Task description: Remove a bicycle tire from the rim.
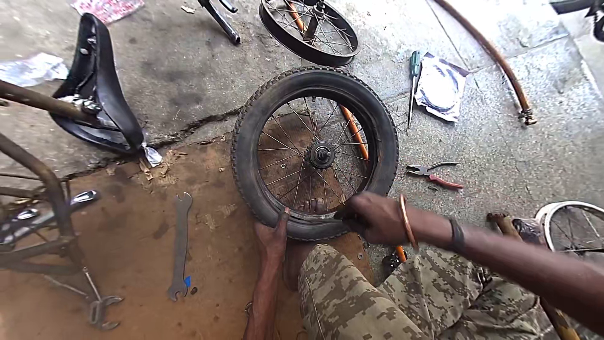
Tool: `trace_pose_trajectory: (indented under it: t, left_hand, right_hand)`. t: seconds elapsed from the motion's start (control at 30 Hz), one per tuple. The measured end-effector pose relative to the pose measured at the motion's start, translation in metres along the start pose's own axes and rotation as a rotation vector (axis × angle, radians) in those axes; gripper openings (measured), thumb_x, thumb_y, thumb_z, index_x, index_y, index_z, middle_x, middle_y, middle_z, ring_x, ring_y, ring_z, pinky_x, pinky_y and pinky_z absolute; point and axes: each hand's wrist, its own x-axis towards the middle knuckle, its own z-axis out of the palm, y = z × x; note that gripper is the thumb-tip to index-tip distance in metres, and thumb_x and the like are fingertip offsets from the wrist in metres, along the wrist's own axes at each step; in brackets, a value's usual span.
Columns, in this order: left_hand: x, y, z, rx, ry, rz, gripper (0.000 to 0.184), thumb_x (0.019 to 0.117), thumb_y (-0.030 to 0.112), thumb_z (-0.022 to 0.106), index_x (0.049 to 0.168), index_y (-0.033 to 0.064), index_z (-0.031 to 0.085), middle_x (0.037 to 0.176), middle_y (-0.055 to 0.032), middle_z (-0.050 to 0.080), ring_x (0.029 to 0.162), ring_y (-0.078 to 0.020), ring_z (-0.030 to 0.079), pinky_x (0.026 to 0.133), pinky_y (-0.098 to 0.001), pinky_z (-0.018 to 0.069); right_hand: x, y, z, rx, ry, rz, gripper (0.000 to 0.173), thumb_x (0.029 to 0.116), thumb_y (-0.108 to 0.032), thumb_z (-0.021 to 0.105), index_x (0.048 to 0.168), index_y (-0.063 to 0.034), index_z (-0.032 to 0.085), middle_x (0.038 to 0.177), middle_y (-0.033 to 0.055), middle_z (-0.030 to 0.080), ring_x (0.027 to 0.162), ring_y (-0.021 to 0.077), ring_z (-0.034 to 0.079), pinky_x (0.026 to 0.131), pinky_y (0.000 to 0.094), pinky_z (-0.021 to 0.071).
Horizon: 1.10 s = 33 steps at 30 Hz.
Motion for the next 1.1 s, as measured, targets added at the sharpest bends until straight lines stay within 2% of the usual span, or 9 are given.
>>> trace_pose_trajectory:
  t: [0.17,0.23,0.4,0.63,0.7,0.77,0.83,1.0,1.1]
  left_hand:
    - [-0.005,0.002,0.008,-0.019,0.068,-0.027,0.07,0.0836,0.02,0.086,0.141,0.003,0.05,0.116,-0.0124,0.07,0.101,-0.0169,0.071,0.088,-0.0357,0.0614]
    - [-0.012,0.006,0.019,-0.024,0.104,-0.009,0.07,0.0831,0.018,0.086,0.14,0.0002,0.049,0.115,-0.0124,0.069,0.1,-0.0145,0.07,0.088,-0.0327,0.0607]
    - [-0.015,0.009,0.017,-0.033,0.034,0.058,0.083,0.0776,0.021,0.088,0.144,-0.0026,0.044,0.121,-0.0137,0.067,0.105,-0.0133,0.069,0.092,-0.0297,0.0588]
    - [-0.017,0.011,0.029,-0.192,-0.039,0.09,0.056,0.0778,0.01,0.077,0.125,-0.0094,0.054,0.101,-0.0107,0.072,0.09,-0.0108,0.072,0.082,-0.0273,0.062]
    - [-0.005,0.002,0.023,-0.312,-0.054,0.065,0.062,0.0775,0.009,0.08,0.13,-0.0065,0.052,0.105,-0.0137,0.071,0.092,-0.0179,0.073,0.083,-0.0349,0.0635]
    - [0.001,-0.002,0.019,-0.337,-0.081,0.066,0.062,0.0776,0.008,0.08,0.131,-0.0054,0.052,0.106,-0.0139,0.071,0.093,-0.0193,0.073,0.084,-0.0361,0.0635]
    - [0.004,-0.001,0.016,-0.304,-0.102,0.081,0.059,0.0774,0.006,0.08,0.129,-0.0054,0.054,0.105,-0.0127,0.072,0.093,-0.0181,0.073,0.084,-0.0347,0.0633]
    - [0.015,0.002,0.005,-0.271,-0.145,0.093,0.058,0.0787,0.006,0.08,0.13,-0.0025,0.055,0.106,-0.0111,0.073,0.092,-0.0181,0.074,0.083,-0.035,0.0638]
    - [0.018,0.003,0.001,-0.241,-0.159,0.088,0.059,0.0776,0.007,0.08,0.129,-0.0035,0.055,0.103,-0.0106,0.074,0.09,-0.0168,0.074,0.081,-0.0332,0.0637]
  right_hand:
    - [-0.037,-0.03,0.111,0.356,0.286,0.206,0.033,0.105,-0.016,0.046,0.127,0.0046,0.061,0.091,0.0222,0.069,0.084,0.0364,0.07,0.078,0.0517,0.0557]
    - [-0.049,-0.076,0.083,0.521,0.187,0.428,0.036,0.1095,-0.009,0.038,0.137,0.0095,0.052,0.109,0.0264,0.067,0.104,0.0344,0.066,0.096,0.0434,0.0488]
    - [-0.062,-0.103,0.064,0.615,0.305,0.473,0.031,0.1069,-0.003,0.039,0.126,0.0131,0.058,0.101,0.023,0.068,0.094,0.0254,0.066,0.091,0.034,0.0492]
    - [-0.069,-0.113,0.04,0.638,0.251,0.359,0.036,0.1051,0.0,0.037,0.136,0.013,0.051,0.114,0.0232,0.067,0.1,0.0214,0.066,0.093,0.0294,0.049]
    - [-0.055,-0.091,0.053,0.565,0.229,0.241,0.037,0.107,-0.002,0.037,0.139,0.0102,0.05,0.12,0.0223,0.066,0.108,0.0222,0.066,0.099,0.0312,0.0478]
    - [-0.007,-0.013,0.146,0.429,0.626,-0.171,0.031,0.105,-0.01,0.045,0.122,0.0105,0.06,0.093,0.0233,0.068,0.082,0.0292,0.07,0.076,0.04,0.0567]
    - [0.004,0.029,0.176,0.468,0.593,-0.189,0.03,0.1056,-0.015,0.048,0.127,0.0019,0.06,0.094,0.0198,0.068,0.082,0.0296,0.069,0.076,0.0466,0.0568]
    - [-0.038,0.08,0.123,0.514,0.379,-0.07,0.033,0.1055,-0.029,0.055,0.12,-0.0011,0.065,0.084,0.009,0.063,0.07,0.0149,0.058,0.067,0.0337,0.0518]
    - [-0.039,0.1,0.063,0.158,0.149,0.051,0.032,0.1084,-0.027,0.05,0.127,-0.0049,0.065,0.084,0.0145,0.066,0.074,0.0283,0.065,0.073,0.048,0.0532]
